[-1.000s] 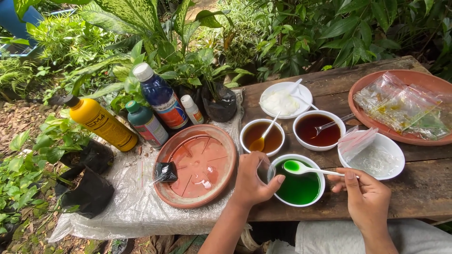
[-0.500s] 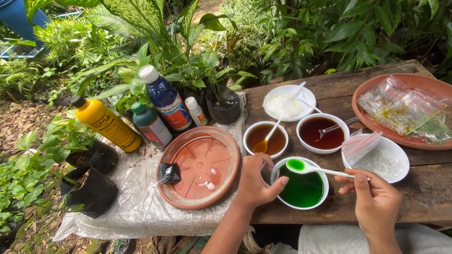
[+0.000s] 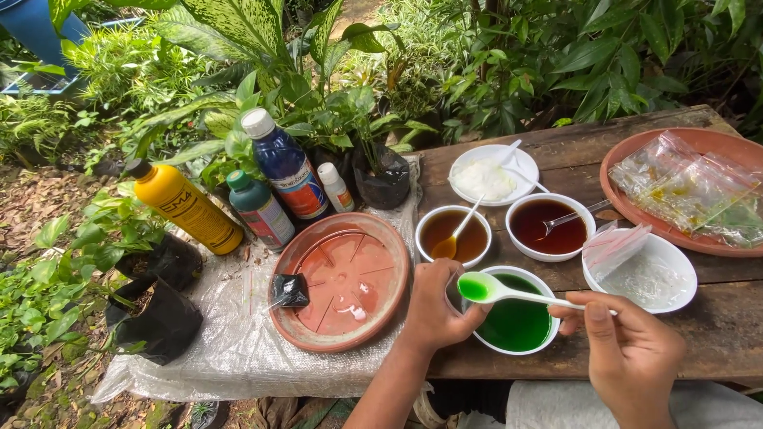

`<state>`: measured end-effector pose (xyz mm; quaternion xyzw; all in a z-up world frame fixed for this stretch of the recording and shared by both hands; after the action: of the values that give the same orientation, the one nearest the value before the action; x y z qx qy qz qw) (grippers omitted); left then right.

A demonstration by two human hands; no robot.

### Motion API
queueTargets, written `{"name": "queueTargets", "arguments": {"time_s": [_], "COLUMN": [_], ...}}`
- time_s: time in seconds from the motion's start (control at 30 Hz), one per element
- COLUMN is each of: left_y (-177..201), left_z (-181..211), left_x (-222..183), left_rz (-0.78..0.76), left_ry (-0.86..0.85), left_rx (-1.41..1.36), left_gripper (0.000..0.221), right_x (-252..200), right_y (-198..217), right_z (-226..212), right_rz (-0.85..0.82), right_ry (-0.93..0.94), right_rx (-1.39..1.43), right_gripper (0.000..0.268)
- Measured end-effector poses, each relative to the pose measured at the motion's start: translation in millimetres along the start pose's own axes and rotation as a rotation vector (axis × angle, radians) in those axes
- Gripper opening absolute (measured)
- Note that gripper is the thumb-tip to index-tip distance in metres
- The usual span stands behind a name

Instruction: Stirring a green liquid in a bowl and preparing small plastic bags for filling

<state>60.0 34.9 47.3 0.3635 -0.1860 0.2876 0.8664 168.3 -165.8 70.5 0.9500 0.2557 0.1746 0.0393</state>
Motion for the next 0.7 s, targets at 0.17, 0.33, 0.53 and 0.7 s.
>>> {"name": "queueTargets", "arguments": {"time_s": [0.17,0.33,0.53,0.7], "left_y": [-2,-3,-2,0], "left_z": [-3,-5,-3,-1], "left_x": [-1,-3,-2,-2], "left_rz": [-0.017,-0.023,-0.022,-0.008], "left_ry": [0.000,-0.005,-0.001,0.004], "left_rx": [0.002,0.006,0.004,-0.012], "left_gripper": [0.039,0.038,0.041,0.041], "right_x": [-6,-7,-15,-20], "right_y": [-13,-29,-56,-71], "right_z": [-9,-47,-63,-58], "right_rz": [-0.039,-0.146,-0.284,-0.359], "right_ry": [0.147,0.441,0.643,0.663], "right_rx": [-0.049,-0.224,-0.287,-0.261], "right_gripper": [0.022,0.018,0.023,0.025]}}
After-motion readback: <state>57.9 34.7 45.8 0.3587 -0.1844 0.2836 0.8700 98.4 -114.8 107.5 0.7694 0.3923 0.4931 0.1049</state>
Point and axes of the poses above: each hand's wrist, its own x-axis towards the middle knuckle, its own y-axis out of the back of the hand, z = x × y, the point moved 8 cm from there along x, towards the middle knuckle, and after that the axes turned 7 degrees about -z, right-handed, at the moved point
